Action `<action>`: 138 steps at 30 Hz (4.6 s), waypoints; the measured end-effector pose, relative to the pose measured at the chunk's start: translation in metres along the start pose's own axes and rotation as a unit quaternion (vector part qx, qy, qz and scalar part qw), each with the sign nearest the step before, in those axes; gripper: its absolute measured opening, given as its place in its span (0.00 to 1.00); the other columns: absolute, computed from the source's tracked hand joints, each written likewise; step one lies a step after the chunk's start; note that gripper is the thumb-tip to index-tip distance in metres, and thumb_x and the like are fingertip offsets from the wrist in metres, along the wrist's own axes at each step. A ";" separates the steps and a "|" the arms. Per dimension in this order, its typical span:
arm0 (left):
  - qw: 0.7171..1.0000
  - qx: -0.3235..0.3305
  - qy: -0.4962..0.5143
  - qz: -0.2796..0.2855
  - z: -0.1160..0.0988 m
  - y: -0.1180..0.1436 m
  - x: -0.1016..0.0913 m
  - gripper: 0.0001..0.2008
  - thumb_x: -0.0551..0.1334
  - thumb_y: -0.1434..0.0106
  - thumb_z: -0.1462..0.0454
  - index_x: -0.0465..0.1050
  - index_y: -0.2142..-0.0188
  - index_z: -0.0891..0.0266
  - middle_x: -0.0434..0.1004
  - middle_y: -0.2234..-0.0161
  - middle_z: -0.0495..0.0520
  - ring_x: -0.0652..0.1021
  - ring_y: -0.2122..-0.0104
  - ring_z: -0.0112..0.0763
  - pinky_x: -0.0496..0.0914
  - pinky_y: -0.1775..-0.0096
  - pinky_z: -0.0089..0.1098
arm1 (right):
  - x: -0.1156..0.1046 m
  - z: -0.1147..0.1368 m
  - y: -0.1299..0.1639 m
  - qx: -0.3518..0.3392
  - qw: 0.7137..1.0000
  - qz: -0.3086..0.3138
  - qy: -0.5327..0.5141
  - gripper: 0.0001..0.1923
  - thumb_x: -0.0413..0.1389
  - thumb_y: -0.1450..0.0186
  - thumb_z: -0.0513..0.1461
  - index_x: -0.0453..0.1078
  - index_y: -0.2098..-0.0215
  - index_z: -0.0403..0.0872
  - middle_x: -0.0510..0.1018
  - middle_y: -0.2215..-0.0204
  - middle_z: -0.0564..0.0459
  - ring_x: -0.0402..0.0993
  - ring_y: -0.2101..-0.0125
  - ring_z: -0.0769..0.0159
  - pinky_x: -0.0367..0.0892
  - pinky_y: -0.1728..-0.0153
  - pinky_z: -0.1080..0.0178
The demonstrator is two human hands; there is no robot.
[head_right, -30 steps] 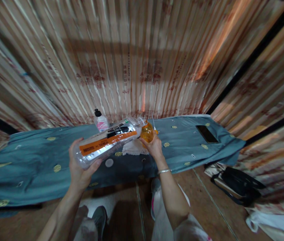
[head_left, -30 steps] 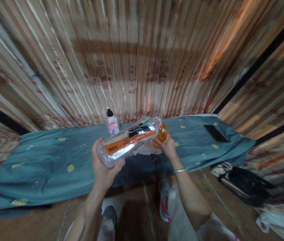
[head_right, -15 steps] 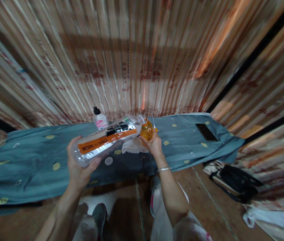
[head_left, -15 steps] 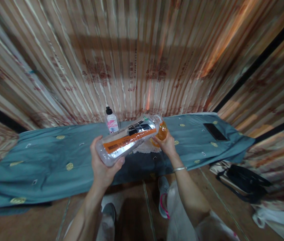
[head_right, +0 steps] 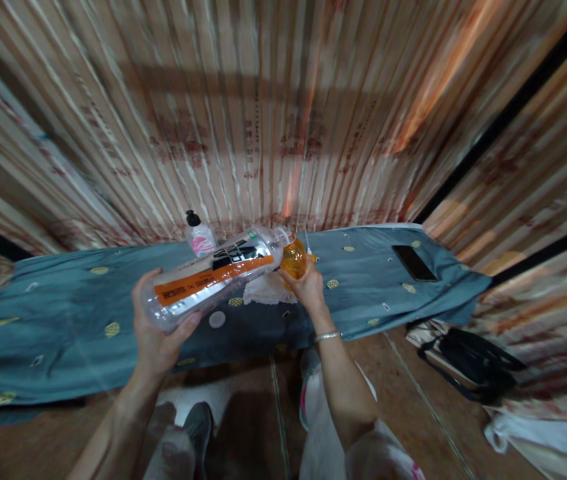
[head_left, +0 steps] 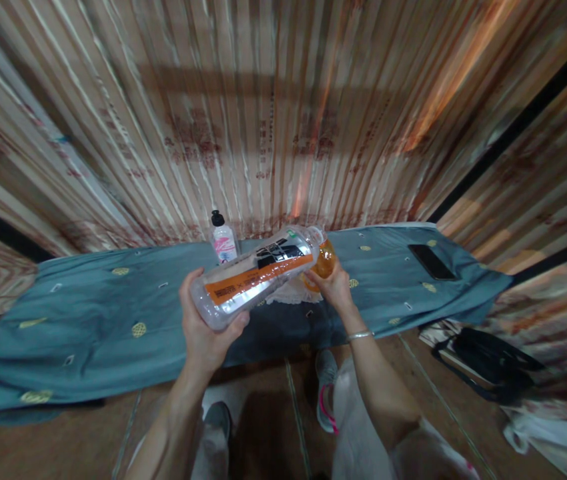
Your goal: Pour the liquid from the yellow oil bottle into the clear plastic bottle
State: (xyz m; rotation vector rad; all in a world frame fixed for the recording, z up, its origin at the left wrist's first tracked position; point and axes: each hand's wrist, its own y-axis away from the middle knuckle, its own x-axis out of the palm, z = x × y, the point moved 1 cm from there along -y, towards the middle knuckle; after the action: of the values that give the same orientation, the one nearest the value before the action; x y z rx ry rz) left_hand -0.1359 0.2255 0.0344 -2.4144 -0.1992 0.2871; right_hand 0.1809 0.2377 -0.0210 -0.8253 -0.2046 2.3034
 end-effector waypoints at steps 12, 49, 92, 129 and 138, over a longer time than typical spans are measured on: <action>1.000 0.002 0.007 0.003 -0.003 0.000 0.000 0.48 0.76 0.46 0.42 0.64 0.34 0.60 0.75 0.46 0.61 0.81 0.51 0.45 0.76 0.46 0.44 | -0.002 0.002 0.000 0.011 1.000 0.011 0.000 0.41 0.72 0.44 0.58 0.72 0.40 0.46 0.88 0.49 0.37 0.86 0.48 0.41 0.80 0.48 0.46; 1.000 0.024 -0.006 0.001 -0.003 0.000 0.000 0.48 0.76 0.45 0.41 0.64 0.34 0.59 0.75 0.48 0.59 0.81 0.53 0.44 0.77 0.49 0.43 | -0.002 0.003 0.000 0.024 1.000 0.002 0.004 0.45 0.72 0.47 0.60 0.73 0.40 0.44 0.88 0.51 0.35 0.86 0.50 0.37 0.80 0.49 0.44; 1.000 0.028 -0.014 0.000 -0.008 -0.002 0.001 0.46 0.75 0.44 0.40 0.64 0.35 0.58 0.74 0.46 0.60 0.80 0.52 0.45 0.77 0.48 0.46 | -0.004 0.004 0.000 0.017 1.000 0.014 0.017 0.42 0.72 0.45 0.59 0.72 0.41 0.45 0.87 0.48 0.35 0.86 0.47 0.38 0.79 0.48 0.44; 1.000 0.021 -0.006 0.001 -0.005 -0.001 -0.001 0.46 0.75 0.45 0.41 0.64 0.34 0.58 0.74 0.46 0.60 0.80 0.51 0.45 0.76 0.47 0.46 | -0.002 0.001 -0.001 0.009 0.999 0.005 0.031 0.43 0.71 0.45 0.60 0.73 0.41 0.45 0.88 0.51 0.35 0.86 0.49 0.38 0.80 0.50 0.45; 1.000 0.024 -0.011 -0.003 -0.007 -0.001 -0.001 0.46 0.75 0.45 0.41 0.64 0.35 0.58 0.75 0.46 0.60 0.81 0.51 0.46 0.77 0.47 0.45 | -0.003 0.004 0.000 0.019 0.999 0.002 0.031 0.41 0.72 0.45 0.59 0.73 0.42 0.45 0.87 0.49 0.35 0.86 0.49 0.38 0.79 0.49 0.45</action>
State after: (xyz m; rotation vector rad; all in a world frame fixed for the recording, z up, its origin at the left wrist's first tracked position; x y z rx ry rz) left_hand -0.1351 0.2219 0.0404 -2.3640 -0.2080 0.3123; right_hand 0.1798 0.2360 -0.0166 -0.8773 -0.1319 2.2755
